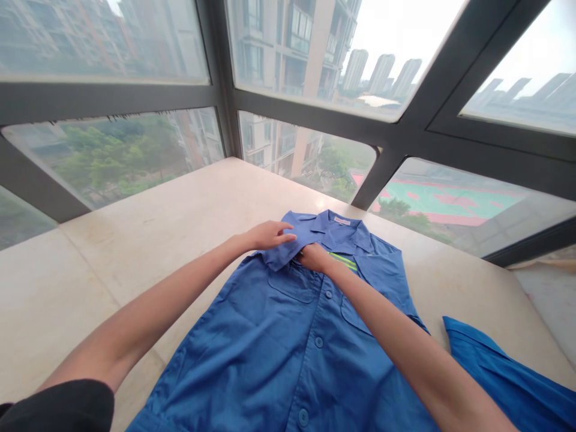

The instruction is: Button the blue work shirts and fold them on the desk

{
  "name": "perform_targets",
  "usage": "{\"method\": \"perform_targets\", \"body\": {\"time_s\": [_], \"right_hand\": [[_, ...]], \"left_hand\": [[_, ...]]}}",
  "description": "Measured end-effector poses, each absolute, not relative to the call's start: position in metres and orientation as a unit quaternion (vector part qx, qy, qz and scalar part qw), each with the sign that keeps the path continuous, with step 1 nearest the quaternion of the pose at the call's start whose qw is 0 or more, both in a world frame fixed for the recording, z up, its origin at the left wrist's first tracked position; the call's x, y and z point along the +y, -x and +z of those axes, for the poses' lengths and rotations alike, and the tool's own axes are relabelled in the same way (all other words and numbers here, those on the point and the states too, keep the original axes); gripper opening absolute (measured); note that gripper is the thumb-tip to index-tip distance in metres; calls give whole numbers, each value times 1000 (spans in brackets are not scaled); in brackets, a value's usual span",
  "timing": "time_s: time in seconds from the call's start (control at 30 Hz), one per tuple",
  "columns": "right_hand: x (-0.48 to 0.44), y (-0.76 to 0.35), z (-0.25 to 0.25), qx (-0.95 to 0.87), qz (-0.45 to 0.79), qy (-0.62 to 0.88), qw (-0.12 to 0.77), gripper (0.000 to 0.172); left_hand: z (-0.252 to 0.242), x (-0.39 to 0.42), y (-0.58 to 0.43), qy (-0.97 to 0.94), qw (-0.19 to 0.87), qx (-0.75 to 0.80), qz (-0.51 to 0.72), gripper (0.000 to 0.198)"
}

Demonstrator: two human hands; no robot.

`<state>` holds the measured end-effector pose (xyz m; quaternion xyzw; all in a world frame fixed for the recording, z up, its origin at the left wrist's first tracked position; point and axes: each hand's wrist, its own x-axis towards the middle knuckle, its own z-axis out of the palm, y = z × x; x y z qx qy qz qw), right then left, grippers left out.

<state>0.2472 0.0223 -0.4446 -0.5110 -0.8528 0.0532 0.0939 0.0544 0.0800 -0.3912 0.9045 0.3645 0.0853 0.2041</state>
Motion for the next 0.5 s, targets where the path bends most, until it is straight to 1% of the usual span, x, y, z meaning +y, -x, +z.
{"method": "perform_targets", "body": {"time_s": [0.07, 0.13, 0.2, 0.27, 0.37, 0.43, 0.5], "right_hand": [[8, -269, -439, -862, 53, 494, 96, 30], [0, -282, -431, -839, 19, 520, 156, 36], [1, -283, -422, -792, -18, 565, 229, 41], [15, -271, -412, -770, -24, 581, 262, 42], [51, -239, -408, -796, 5, 553, 246, 39], [75, -219, -417, -814, 26, 543, 207, 42], [92, -207, -432, -818, 51, 553, 148, 47]], "left_hand": [[-402, 89, -50, -910, 126, 383, 94, 49], [-415, 93, -50, -925, 72, 365, 80, 51], [-429, 90, -53, -934, 52, 348, 57, 59], [-444, 84, -56, -936, 55, 345, 34, 66], [-462, 72, -55, -940, 60, 335, 33, 67], [-468, 67, -52, -945, 56, 318, 54, 62], [-469, 64, -48, -946, 52, 312, 67, 58]]}}
